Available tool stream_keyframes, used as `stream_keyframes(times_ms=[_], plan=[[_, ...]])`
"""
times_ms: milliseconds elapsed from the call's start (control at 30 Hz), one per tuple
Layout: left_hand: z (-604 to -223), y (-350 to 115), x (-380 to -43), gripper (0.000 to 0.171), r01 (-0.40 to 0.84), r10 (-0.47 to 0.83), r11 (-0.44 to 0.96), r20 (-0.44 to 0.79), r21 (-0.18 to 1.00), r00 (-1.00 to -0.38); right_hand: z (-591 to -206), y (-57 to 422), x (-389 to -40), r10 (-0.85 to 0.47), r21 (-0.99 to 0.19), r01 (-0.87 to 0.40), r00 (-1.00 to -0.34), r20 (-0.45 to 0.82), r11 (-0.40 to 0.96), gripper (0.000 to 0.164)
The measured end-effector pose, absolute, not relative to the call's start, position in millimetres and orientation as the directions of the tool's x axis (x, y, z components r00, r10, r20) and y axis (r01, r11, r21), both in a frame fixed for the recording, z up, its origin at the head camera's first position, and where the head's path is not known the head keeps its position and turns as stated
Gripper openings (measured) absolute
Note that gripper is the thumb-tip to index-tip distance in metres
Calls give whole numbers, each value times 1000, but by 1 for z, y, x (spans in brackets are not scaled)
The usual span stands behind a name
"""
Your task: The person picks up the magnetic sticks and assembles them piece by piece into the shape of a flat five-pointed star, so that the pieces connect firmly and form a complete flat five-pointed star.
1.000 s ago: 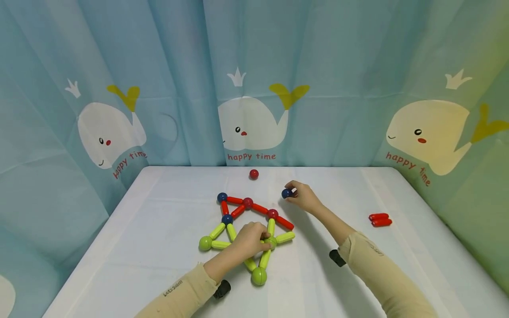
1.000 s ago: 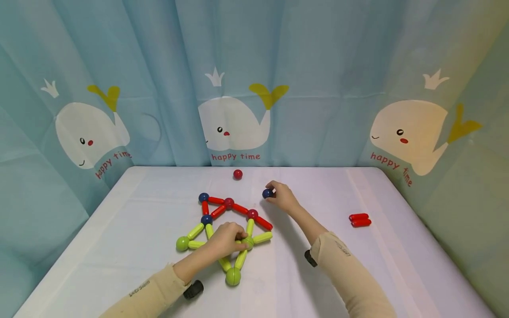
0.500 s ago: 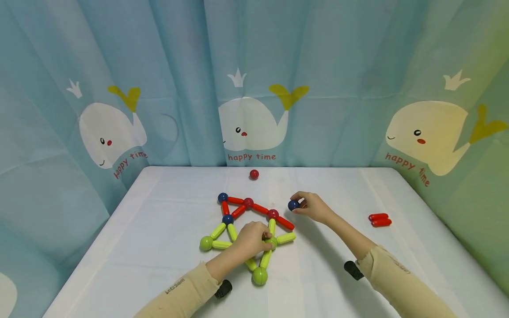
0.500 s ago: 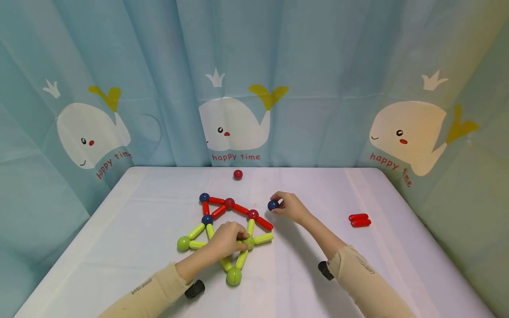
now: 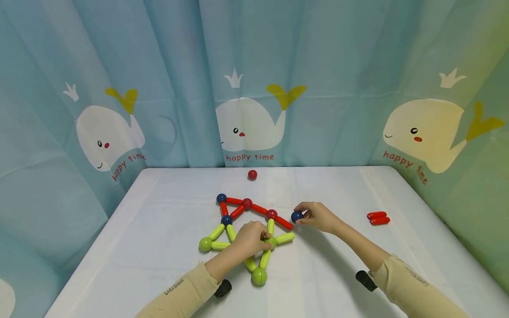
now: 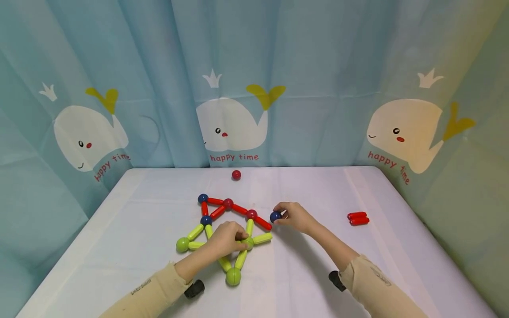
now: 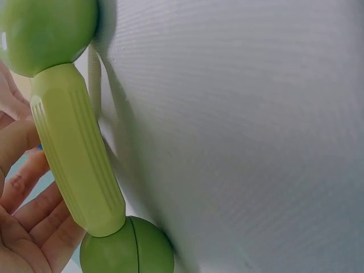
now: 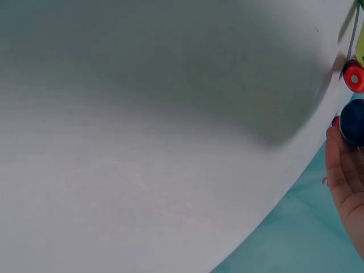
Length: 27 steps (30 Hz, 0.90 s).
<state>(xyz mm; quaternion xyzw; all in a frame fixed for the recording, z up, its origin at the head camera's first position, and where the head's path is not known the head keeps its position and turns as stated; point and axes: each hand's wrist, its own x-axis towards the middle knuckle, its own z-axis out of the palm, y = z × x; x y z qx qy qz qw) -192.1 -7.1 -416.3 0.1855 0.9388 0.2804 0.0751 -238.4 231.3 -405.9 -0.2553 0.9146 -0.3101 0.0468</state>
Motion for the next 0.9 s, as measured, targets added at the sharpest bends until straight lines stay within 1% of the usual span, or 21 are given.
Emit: stream_keyframes(times_ms=[233, 567, 900], plan=[[-416, -8, -192, 20, 298, 390, 771, -47, 562, -920, -407, 236, -231, -528, -569, -471, -846, 74, 674, 29], [-415, -8, -192, 20, 299, 395, 767, -51, 568, -917, -411, 235, -223, -571, -594, -456, -821, -7, 663, 30], [-415, -7, -191, 21, 311, 401, 767, -40, 560, -915, -416, 230, -223, -580, -598, -462, -814, -6, 655, 26]])
